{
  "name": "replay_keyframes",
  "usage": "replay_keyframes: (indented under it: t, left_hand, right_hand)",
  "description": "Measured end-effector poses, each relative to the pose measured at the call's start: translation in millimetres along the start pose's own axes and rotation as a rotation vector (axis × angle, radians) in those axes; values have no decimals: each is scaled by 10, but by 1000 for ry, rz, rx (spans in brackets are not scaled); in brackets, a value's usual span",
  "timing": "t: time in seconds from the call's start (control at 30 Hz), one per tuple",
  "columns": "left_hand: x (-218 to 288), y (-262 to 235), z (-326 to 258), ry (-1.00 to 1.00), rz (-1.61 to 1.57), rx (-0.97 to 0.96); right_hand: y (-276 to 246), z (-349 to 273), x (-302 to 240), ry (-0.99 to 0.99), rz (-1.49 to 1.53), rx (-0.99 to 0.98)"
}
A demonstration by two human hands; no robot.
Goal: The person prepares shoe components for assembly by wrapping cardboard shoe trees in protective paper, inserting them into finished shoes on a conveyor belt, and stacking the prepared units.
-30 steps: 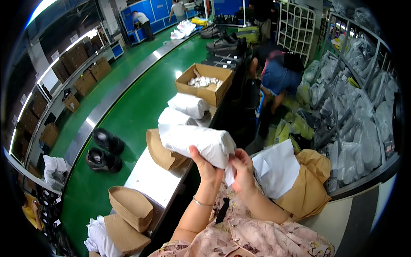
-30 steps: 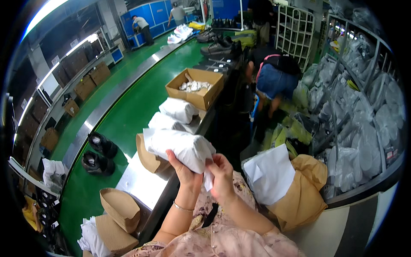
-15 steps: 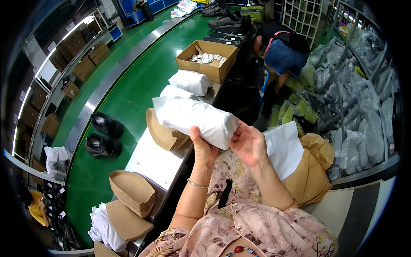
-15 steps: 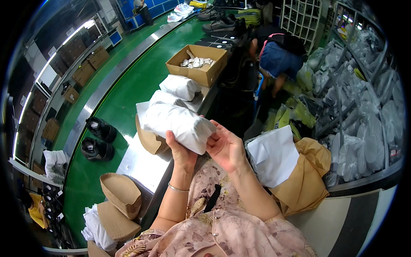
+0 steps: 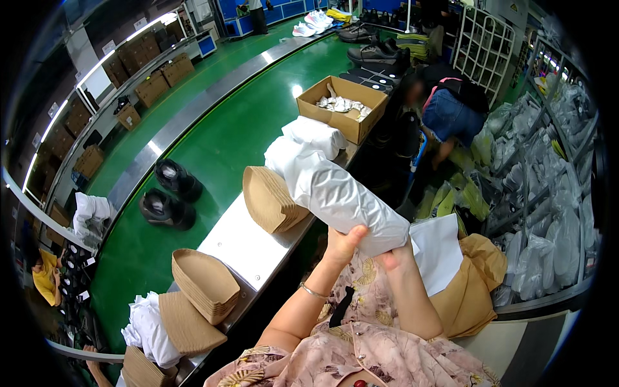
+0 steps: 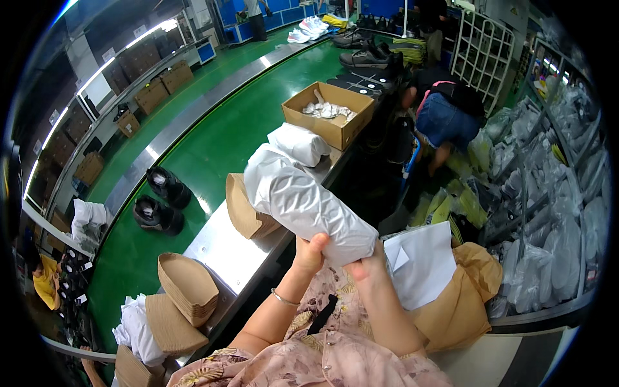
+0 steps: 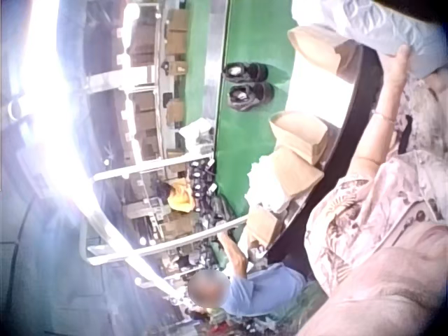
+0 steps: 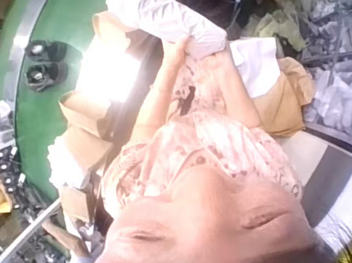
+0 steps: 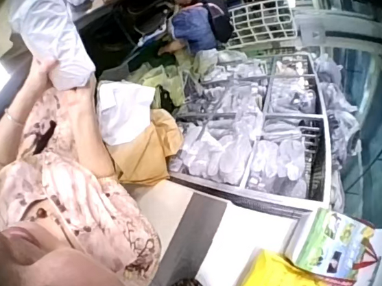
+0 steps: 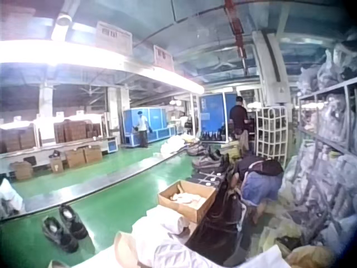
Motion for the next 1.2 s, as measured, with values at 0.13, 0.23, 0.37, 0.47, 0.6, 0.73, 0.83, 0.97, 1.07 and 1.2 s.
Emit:
replay_keyframes:
  t: [0.13, 0.23, 0.37, 0.47, 0.6, 0.73, 0.83, 0.97, 1.07, 1.2]
  left_hand:
    - [28, 85, 6, -17, 77, -83]
    - [11, 112, 32, 10, 102, -115]
    - [-88, -55, 79, 19, -59, -4]
    - [-50, -127, 120, -34, -147, 67]
    - [-60, 8, 109, -80, -197, 93]
    - [-71, 92, 109, -105, -70, -38]
    - [345, 27, 149, 46, 679, 13]
    - [932, 278, 48, 382, 1564, 159]
    - [811, -153, 215, 88, 1353, 205]
    - [726, -583, 493, -278, 395, 180]
  right_hand:
    - [-24, 60, 40, 16, 15, -152]
    - [93, 3, -64, -78, -696, -188]
    - [-115, -35, -9, -3, -161, 52]
    - [-35, -177, -275, -235, -570, 40]
    - [533, -361, -362, -516, -1122, -148]
    - [543, -417, -340, -596, -1192, 9]
    - [598, -455, -461, -714, -1171, 81]
    - [641, -479, -733, -865, -1876, -6]
    - [1032, -571, -580, -873, -2081, -533]
    - [1173, -449, -665, -957, -1968, -666]
Point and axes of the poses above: each hand's wrist, its own z-axis towards the middle knuckle, its own y-axis out of the palm, x = y × z, the point moved 7 cm from there along z, towards the middle knuckle, and after that the axes turned 13 degrees about -x, right-handed, at the moved point
